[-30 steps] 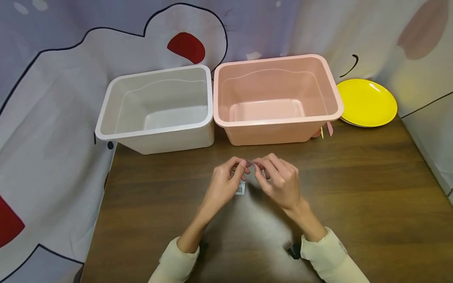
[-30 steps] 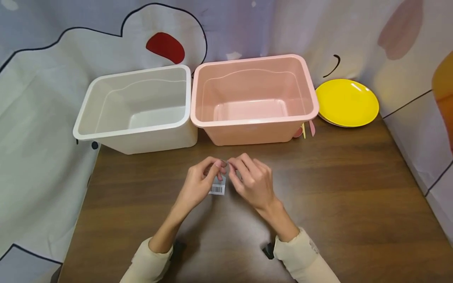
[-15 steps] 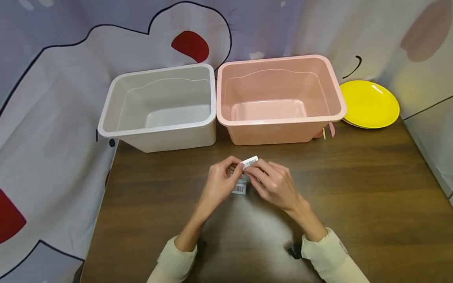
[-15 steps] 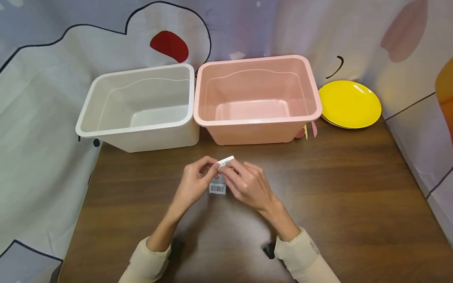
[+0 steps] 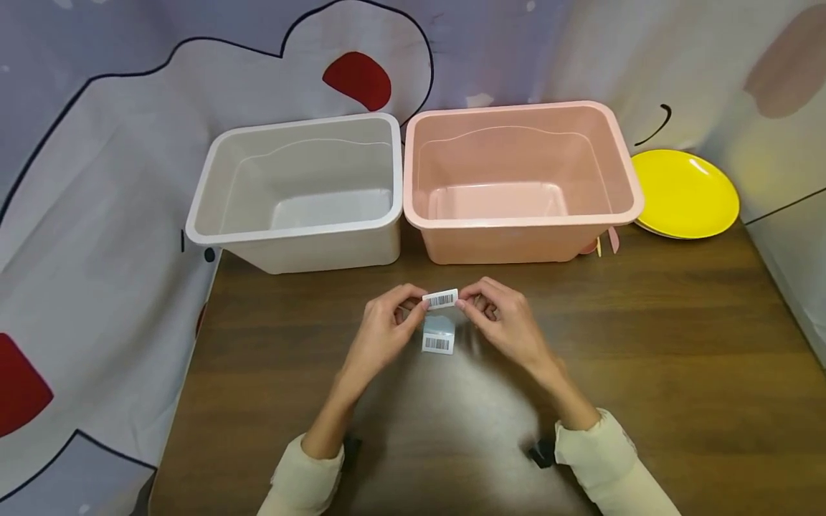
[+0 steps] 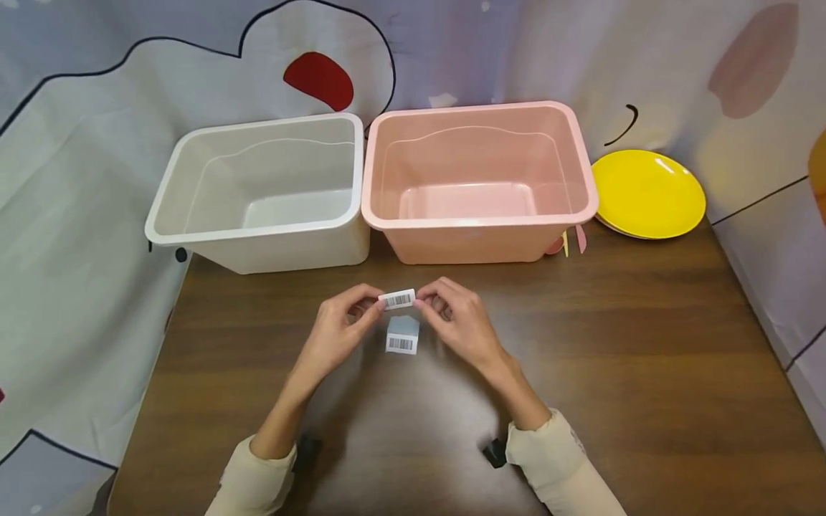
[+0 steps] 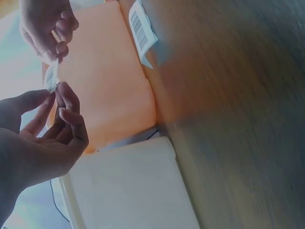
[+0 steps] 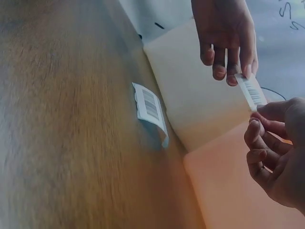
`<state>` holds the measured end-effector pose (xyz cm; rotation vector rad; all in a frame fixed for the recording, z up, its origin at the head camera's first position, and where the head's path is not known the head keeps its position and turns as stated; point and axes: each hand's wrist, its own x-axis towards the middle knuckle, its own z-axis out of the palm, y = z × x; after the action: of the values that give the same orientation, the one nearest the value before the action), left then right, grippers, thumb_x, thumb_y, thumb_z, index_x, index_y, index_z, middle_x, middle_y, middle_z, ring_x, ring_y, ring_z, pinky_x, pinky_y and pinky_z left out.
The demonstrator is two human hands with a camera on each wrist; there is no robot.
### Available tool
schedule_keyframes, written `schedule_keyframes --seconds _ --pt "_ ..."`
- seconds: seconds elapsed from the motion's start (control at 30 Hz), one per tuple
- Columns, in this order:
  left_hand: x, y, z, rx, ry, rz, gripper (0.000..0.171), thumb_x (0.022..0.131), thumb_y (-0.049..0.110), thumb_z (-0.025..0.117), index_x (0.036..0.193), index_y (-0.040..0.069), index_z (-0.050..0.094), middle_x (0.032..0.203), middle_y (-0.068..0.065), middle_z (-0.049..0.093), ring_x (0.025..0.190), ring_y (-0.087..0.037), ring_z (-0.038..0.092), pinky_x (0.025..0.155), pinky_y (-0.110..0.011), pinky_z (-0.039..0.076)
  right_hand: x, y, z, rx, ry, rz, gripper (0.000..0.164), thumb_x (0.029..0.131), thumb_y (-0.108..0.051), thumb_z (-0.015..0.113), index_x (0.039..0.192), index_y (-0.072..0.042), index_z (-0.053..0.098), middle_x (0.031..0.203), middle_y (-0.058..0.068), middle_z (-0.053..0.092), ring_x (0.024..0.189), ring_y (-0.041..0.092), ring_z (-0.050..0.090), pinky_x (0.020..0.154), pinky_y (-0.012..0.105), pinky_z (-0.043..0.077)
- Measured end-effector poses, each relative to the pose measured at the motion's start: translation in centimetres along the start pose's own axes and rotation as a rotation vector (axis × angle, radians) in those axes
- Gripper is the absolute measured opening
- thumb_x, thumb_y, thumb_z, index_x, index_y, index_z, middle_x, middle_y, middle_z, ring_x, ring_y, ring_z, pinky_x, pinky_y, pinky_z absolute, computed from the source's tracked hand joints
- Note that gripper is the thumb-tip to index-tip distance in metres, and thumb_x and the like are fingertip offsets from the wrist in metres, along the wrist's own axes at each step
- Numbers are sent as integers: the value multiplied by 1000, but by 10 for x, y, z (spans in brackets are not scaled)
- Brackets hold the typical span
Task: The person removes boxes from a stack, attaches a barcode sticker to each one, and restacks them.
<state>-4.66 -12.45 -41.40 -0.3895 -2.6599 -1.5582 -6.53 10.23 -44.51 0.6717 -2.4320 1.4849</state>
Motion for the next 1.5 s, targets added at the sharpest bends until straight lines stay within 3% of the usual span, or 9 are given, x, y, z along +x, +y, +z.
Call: schedule_keyframes --seconds 0.3,0.53,0.77,0.97,1.13,1.23,1.5 --pt "1 -4 -13 39 25 -48 8 103 5 75 109 1 79 90 -11 74 73 -17 56 64 -21 41 11 -8 11 -12 -54 -79 11 95 7 78 94 -4 74 85 3 67 75 11 60 65 25 50" --pt "-2 -13 -23 31 127 -136 13 102 4 75 111 -4 79 93 -17 80 70 -17 58 62 -19 42 25 -16 29 -17 -83 -180 9 96 4 77 95 -4 73 84 1 65 75 12 59 66 28 51" --pt "-7 -24 -36 22 224 -160 20 102 -1 74 121 -5 78 100 -20 81 71 -11 62 60 -16 39 36 -23 52 -38 -89 -211 8 97 2 77 95 -4 73 84 2 66 75 13 62 66 27 53" --pt "-8 -34 -53 -10 316 -213 13 101 -1 76 113 -4 74 100 -22 81 75 -14 69 62 -13 41 52 -29 71 -40 -86 -149 5 100 -3 76 96 -4 75 86 5 69 77 16 65 70 31 57" --pt "-5 -44 -72 9 357 -257 11 103 0 73 111 -7 71 99 -28 79 70 5 62 62 -10 43 73 -36 93 5 -108 -108 5 102 -5 76 98 -3 76 87 7 71 76 17 67 72 28 57" --pt "-2 -51 -85 12 380 -276 14 105 1 71 114 -9 69 103 -32 77 70 15 59 64 -9 45 87 -43 105 49 -163 -87 5 103 -6 75 100 -2 76 87 8 72 70 17 68 70 27 56" --pt "7 -67 -113 45 451 -283 16 107 3 68 114 -11 68 102 -34 76 71 17 59 66 -7 46 113 -55 128 151 -328 50 14 108 -6 68 117 1 75 94 14 78 64 15 68 64 20 49"
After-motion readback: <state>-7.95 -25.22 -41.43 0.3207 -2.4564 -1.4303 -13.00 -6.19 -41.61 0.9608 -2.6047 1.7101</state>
